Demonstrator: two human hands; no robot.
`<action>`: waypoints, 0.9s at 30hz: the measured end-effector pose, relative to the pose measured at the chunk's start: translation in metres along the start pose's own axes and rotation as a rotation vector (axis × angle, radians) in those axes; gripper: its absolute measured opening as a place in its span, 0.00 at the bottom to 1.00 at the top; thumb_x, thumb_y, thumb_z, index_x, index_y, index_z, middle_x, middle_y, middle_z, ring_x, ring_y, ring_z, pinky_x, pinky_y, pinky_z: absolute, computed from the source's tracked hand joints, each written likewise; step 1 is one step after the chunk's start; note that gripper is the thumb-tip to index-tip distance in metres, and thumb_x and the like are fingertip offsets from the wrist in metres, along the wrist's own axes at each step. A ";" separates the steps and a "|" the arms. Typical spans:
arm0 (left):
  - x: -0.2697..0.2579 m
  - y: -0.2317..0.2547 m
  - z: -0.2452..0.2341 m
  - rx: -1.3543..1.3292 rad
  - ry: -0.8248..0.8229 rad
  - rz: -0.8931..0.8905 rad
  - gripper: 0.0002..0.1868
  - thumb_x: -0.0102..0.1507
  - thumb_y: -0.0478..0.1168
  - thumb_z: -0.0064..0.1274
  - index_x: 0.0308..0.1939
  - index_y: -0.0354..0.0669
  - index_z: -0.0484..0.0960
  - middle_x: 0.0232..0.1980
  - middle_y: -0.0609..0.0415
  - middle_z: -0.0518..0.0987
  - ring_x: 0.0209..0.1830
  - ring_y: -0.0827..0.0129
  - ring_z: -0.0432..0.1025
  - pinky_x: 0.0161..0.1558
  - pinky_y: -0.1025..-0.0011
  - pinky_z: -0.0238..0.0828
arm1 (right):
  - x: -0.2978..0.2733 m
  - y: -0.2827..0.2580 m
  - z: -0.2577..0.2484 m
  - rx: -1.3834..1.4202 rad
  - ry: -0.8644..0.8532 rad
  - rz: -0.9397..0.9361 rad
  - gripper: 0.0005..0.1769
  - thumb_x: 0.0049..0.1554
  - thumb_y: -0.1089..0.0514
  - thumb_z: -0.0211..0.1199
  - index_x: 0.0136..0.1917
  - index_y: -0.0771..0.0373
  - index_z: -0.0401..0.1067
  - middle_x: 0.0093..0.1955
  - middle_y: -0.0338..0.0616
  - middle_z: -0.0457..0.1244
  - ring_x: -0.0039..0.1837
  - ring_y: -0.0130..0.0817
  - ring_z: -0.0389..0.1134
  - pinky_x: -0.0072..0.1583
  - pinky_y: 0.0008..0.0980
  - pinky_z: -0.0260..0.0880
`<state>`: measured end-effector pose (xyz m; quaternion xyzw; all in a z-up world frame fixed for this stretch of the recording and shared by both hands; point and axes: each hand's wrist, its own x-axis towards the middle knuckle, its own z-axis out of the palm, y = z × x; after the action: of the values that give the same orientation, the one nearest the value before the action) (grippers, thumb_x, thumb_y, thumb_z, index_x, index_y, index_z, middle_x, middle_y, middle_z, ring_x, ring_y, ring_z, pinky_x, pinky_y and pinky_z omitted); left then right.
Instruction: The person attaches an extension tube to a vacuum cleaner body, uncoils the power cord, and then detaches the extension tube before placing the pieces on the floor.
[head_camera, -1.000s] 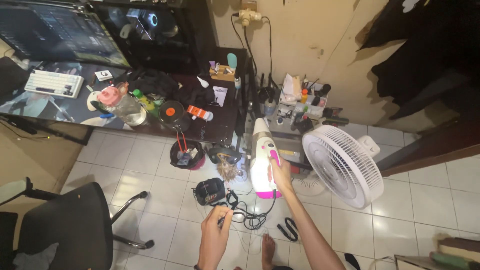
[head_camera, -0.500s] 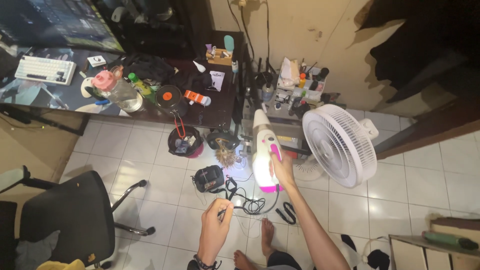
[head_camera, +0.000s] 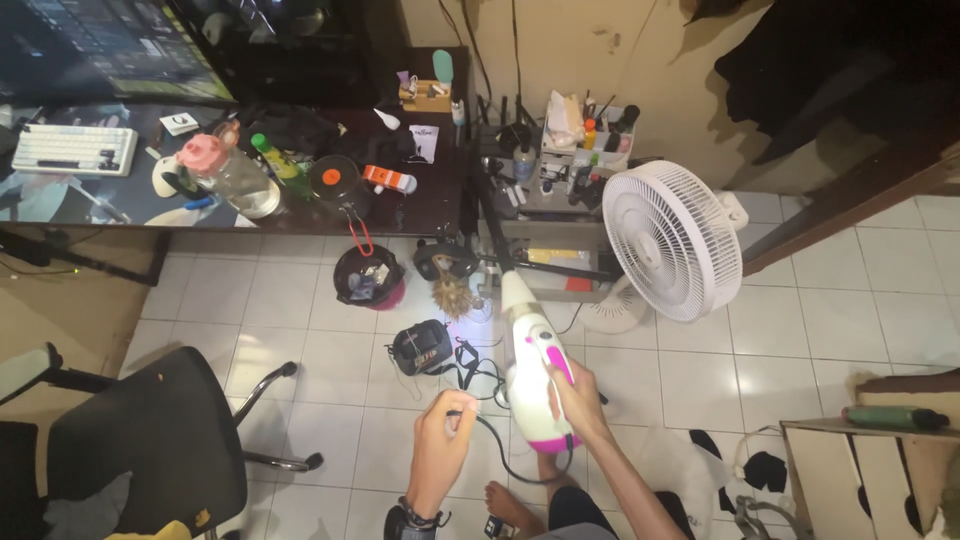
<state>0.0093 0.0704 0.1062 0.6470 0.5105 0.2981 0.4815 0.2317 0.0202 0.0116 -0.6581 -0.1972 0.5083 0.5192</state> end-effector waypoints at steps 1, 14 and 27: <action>-0.002 -0.003 -0.002 -0.006 -0.010 0.039 0.05 0.63 0.36 0.56 0.38 0.37 0.81 0.31 0.52 0.82 0.28 0.69 0.72 0.34 0.72 0.70 | -0.011 -0.001 0.001 -0.007 0.003 0.013 0.14 0.63 0.55 0.54 0.51 0.66 0.75 0.24 0.39 0.57 0.23 0.26 0.55 0.28 0.30 0.55; -0.016 -0.019 -0.013 -0.054 -0.089 0.067 0.08 0.64 0.38 0.55 0.40 0.34 0.80 0.32 0.50 0.82 0.33 0.67 0.74 0.41 0.70 0.72 | -0.111 -0.016 0.002 -0.060 0.057 0.150 0.16 0.64 0.54 0.53 0.49 0.69 0.74 0.23 0.38 0.55 0.23 0.26 0.54 0.29 0.30 0.55; 0.036 0.000 0.015 0.023 -0.100 0.083 0.06 0.64 0.37 0.55 0.40 0.36 0.80 0.33 0.50 0.83 0.32 0.67 0.75 0.40 0.71 0.72 | -0.024 -0.030 -0.011 -0.043 -0.006 0.036 0.16 0.63 0.52 0.53 0.50 0.66 0.75 0.23 0.36 0.56 0.23 0.25 0.55 0.29 0.30 0.55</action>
<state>0.0335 0.0993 0.0972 0.6873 0.4620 0.2789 0.4861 0.2399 0.0072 0.0487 -0.6709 -0.1976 0.5155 0.4952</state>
